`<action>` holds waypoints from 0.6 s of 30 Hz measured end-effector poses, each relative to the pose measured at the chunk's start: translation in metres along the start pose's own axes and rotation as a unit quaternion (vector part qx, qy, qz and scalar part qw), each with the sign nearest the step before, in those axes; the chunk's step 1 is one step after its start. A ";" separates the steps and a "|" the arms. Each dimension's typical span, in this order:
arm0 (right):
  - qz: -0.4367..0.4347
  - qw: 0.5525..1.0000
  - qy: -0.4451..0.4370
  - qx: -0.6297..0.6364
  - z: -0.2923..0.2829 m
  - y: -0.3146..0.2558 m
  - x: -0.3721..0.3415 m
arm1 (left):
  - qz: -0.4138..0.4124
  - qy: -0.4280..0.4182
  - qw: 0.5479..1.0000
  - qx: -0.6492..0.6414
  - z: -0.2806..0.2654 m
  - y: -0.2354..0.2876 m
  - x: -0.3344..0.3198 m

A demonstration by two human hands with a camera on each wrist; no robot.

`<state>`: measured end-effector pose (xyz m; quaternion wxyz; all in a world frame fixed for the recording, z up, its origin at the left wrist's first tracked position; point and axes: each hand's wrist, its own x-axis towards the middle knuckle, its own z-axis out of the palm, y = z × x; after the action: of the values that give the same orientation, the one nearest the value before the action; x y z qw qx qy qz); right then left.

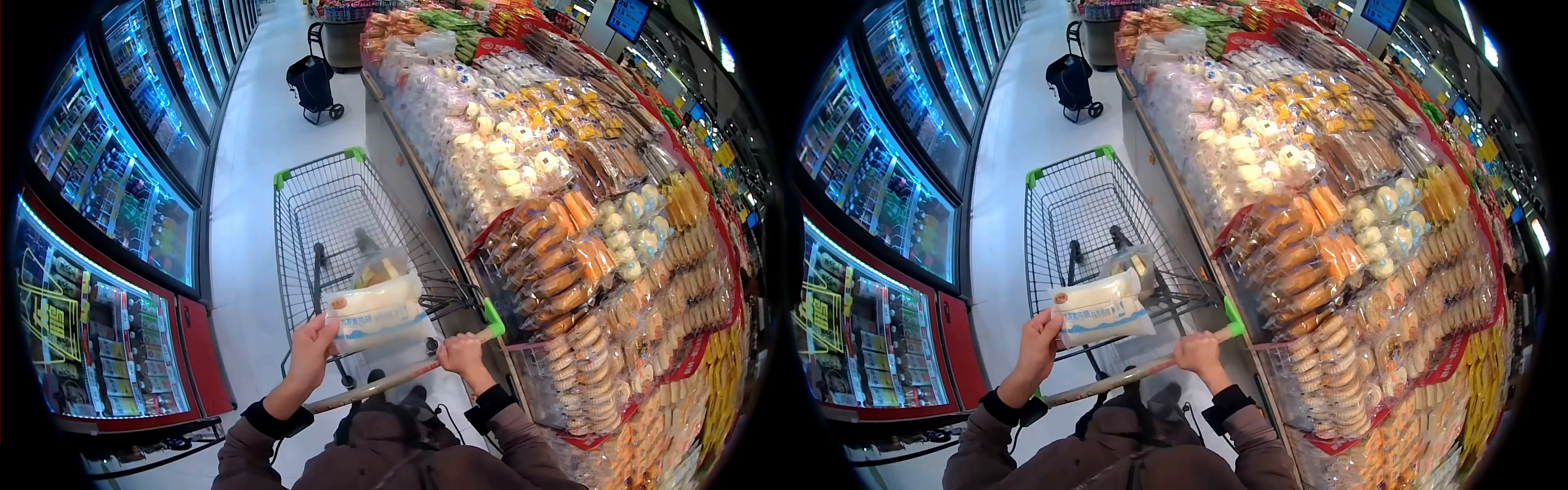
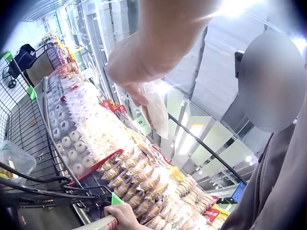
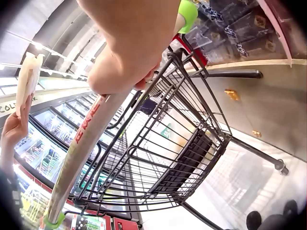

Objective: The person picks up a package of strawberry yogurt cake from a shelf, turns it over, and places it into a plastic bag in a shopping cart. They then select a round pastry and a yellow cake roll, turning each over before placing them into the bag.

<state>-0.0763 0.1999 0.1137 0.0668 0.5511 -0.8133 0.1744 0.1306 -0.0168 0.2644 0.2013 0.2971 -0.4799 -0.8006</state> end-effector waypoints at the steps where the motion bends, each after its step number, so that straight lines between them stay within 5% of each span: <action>1: 0.005 1.000 -0.005 0.008 -0.002 0.001 0.006 | -0.006 -0.001 1.000 -0.001 -0.001 0.001 0.005; 15: 0.010 0.999 -0.034 0.026 -0.003 0.036 0.028 | -0.044 -0.066 0.997 0.005 0.037 -0.002 0.059; 18: 0.025 0.994 0.018 0.105 -0.002 0.040 0.026 | -0.033 -0.087 0.996 -0.008 0.059 -0.005 0.073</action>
<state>-0.1236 0.1913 0.1145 0.0188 0.5313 -0.8027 0.2703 0.0369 -0.0201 0.2605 0.1344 0.2400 -0.4796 -0.8333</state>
